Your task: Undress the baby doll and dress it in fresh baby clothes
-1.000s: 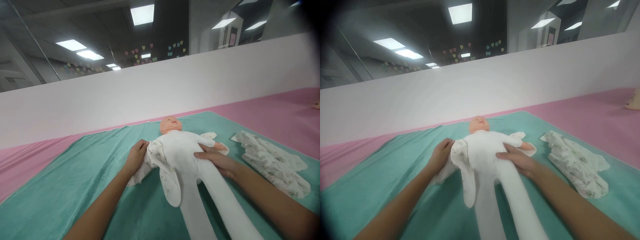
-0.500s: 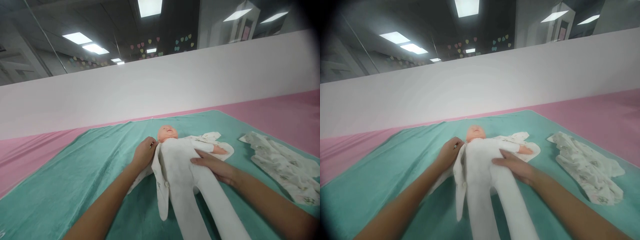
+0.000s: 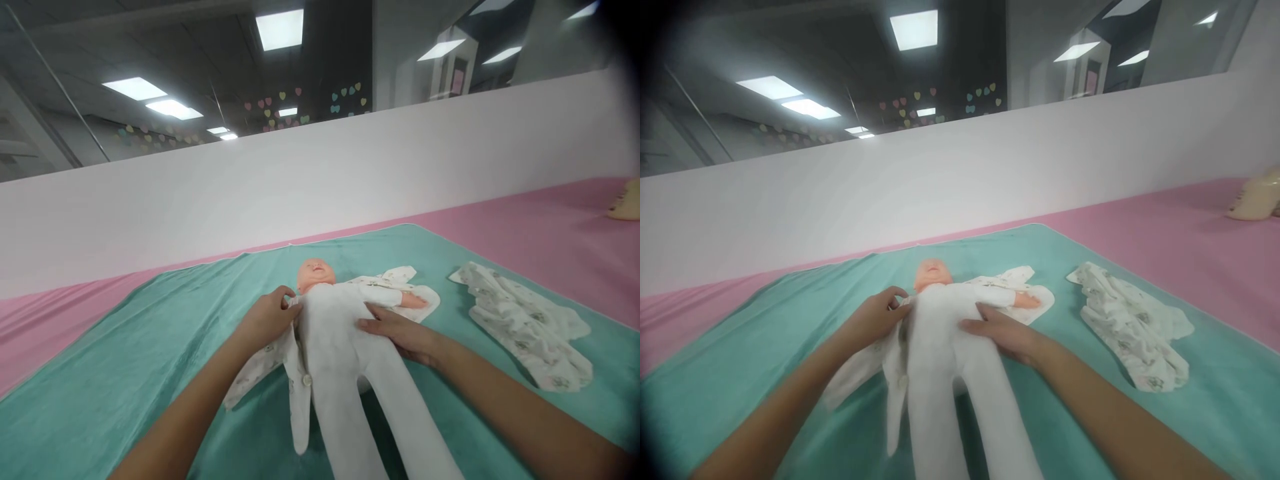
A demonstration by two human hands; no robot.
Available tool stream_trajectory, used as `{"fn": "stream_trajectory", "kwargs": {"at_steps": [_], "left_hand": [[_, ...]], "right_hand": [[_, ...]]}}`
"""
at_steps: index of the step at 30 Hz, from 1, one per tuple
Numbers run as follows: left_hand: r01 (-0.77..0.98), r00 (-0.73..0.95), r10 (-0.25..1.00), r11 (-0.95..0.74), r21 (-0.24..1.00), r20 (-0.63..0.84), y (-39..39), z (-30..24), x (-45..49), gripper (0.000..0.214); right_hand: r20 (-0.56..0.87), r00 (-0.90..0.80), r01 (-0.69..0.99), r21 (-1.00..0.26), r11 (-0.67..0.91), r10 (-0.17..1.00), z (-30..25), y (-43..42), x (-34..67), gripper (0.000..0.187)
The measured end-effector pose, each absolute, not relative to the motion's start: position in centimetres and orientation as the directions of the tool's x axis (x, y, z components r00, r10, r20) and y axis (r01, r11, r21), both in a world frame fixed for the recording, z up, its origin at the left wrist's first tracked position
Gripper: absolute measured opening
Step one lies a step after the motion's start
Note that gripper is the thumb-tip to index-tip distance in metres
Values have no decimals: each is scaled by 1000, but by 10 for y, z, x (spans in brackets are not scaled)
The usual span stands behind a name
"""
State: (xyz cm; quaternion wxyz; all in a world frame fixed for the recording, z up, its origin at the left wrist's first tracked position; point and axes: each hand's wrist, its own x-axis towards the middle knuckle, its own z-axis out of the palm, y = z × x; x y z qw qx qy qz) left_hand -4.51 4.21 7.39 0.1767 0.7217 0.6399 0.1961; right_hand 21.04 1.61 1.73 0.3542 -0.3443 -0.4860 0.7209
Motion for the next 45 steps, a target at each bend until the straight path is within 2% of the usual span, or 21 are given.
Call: {"fn": "stream_trajectory", "kwargs": {"at_steps": [4,8,11,15,17,20,25,28,30,34,39,42,45], "left_hand": [[712,137,990,-76,698,-33,42,84,-51,31],[339,77,996,-65,939,42,43,80,-52,37],[154,131,991,-45,987,24,40,77,-50,41],[152,166,986,-50,987,25,37,81,-47,32],[197,139,989,-78,977,51,36,85,-46,25],[416,126,990,-110,903,63,34,89,-45,23],[738,173,968,-251,627,183,24,89,-35,25],[871,221,963,-267,412,156,21,85,-33,27],[908,224,965,-258,330,137,22,82,-33,31],[884,241,964,-266,385,111,27,78,-37,34],[843,225,960,-278,460,168,30,80,-39,33],[858,229,957,-285,428,179,30,80,-40,33],[875,264,958,-287,390,112,31,77,-42,35]], "right_hand": [[-151,-513,-176,-945,-275,845,19,15,211,57],[-144,-521,-195,-940,-281,842,18,16,211,59],[-153,-526,-194,-936,-293,837,16,18,211,62],[-164,-521,-182,-937,-297,838,13,19,211,60],[-166,-515,-182,-938,-297,841,13,19,211,61],[-179,-511,-173,-937,-304,841,14,18,211,63],[-168,-525,-178,-937,-301,835,17,17,211,60],[-165,-524,-184,-936,-300,836,18,16,210,60],[-164,-521,-184,-936,-299,837,17,16,210,61],[-185,-508,-165,-938,-305,841,17,16,210,64],[-190,-516,-161,-936,-312,835,23,14,211,62],[-194,-520,-158,-935,-317,832,26,12,210,64],[-195,-485,-168,-936,-310,852,25,13,207,67]]}}
